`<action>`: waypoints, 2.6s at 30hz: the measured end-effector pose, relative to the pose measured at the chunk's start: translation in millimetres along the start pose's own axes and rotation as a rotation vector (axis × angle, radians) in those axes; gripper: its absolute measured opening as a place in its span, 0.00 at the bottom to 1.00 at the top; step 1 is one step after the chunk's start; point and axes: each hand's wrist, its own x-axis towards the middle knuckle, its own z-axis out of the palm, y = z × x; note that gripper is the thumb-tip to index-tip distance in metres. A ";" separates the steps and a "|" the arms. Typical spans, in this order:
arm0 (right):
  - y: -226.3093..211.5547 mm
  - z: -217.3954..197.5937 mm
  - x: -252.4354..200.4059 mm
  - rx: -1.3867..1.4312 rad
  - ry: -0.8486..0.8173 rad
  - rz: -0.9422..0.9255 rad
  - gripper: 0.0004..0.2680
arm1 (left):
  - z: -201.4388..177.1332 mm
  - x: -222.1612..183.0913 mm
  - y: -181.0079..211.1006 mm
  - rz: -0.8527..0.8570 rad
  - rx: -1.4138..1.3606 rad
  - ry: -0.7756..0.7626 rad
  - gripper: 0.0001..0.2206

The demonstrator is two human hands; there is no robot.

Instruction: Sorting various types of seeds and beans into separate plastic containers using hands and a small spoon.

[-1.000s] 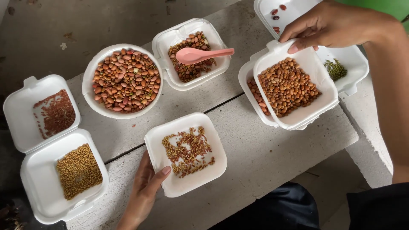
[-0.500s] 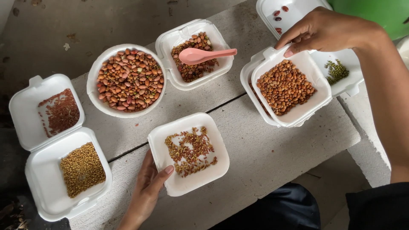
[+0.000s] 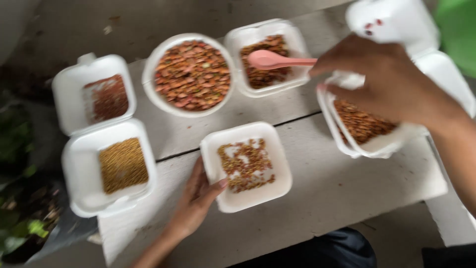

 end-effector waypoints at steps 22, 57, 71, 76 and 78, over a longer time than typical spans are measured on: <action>-179.3 165.5 170.9 0.656 -0.531 -0.020 0.07 | -24.5 -43.1 71.2 -0.108 0.273 -0.441 0.36; -156.4 156.0 59.8 0.544 -0.283 -0.068 0.04 | -108.7 6.8 92.5 0.455 -0.280 0.264 0.23; -168.8 91.4 74.3 -0.047 -0.358 -0.224 0.10 | -110.6 4.8 67.2 0.491 -0.379 0.152 0.31; -179.2 62.4 97.9 -0.218 -0.058 -0.266 0.04 | -109.8 1.1 69.4 0.451 -0.371 0.151 0.32; -177.0 65.3 105.5 -0.223 -0.032 -0.268 0.03 | -109.0 -0.2 71.3 0.448 -0.379 0.162 0.33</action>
